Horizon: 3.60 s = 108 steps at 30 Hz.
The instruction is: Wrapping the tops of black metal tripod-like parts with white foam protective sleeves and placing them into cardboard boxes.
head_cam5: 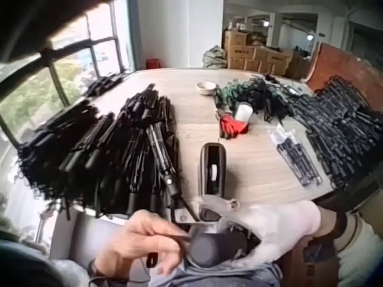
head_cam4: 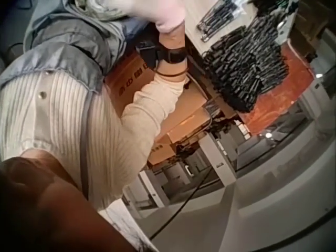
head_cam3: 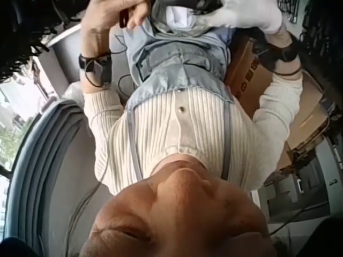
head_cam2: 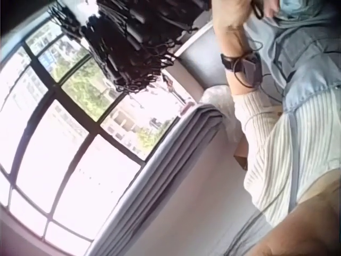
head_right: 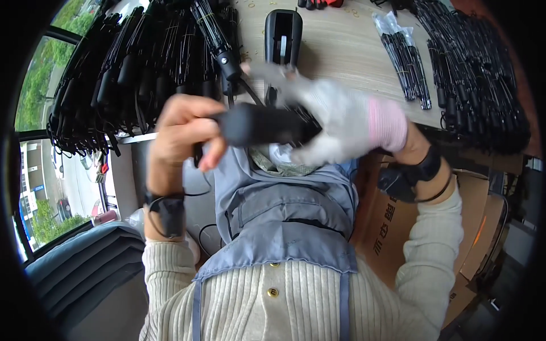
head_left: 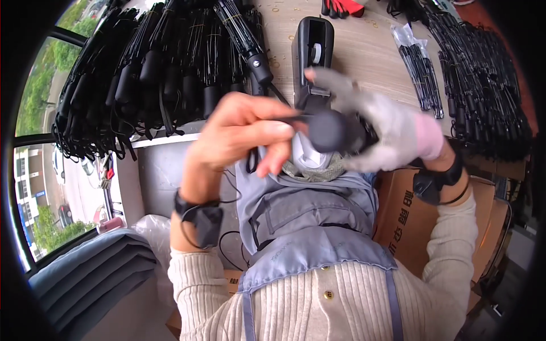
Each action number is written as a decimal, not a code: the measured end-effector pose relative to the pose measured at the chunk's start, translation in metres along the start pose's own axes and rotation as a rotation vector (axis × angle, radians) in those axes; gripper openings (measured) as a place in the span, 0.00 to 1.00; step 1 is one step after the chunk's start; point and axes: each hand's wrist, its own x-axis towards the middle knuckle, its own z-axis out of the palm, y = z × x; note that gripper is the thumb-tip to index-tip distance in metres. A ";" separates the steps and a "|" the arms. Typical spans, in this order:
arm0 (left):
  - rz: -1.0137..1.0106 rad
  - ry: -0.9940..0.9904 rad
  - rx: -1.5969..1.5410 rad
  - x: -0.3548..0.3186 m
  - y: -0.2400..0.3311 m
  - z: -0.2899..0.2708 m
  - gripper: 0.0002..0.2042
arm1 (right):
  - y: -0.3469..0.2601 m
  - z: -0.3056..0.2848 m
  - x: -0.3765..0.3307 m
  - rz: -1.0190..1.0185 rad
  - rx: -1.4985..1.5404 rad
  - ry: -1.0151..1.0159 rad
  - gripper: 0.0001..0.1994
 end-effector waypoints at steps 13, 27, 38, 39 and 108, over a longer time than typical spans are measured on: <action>-0.244 0.458 1.171 0.051 -0.220 -0.029 0.11 | 0.058 0.058 -0.087 0.637 0.663 0.589 0.08; -0.368 0.037 0.404 0.014 -0.068 -0.012 0.08 | 0.030 0.084 -0.031 0.384 0.629 0.369 0.06; 0.053 0.583 -0.047 0.025 -0.122 0.012 0.10 | 0.040 0.074 -0.042 0.585 0.667 0.457 0.04; 0.033 0.478 0.004 0.020 -0.113 0.002 0.10 | 0.044 0.072 -0.053 0.517 0.606 0.579 0.04; 0.050 0.289 0.566 0.034 -0.069 0.041 0.05 | 0.098 0.075 -0.013 0.564 1.059 -0.267 0.10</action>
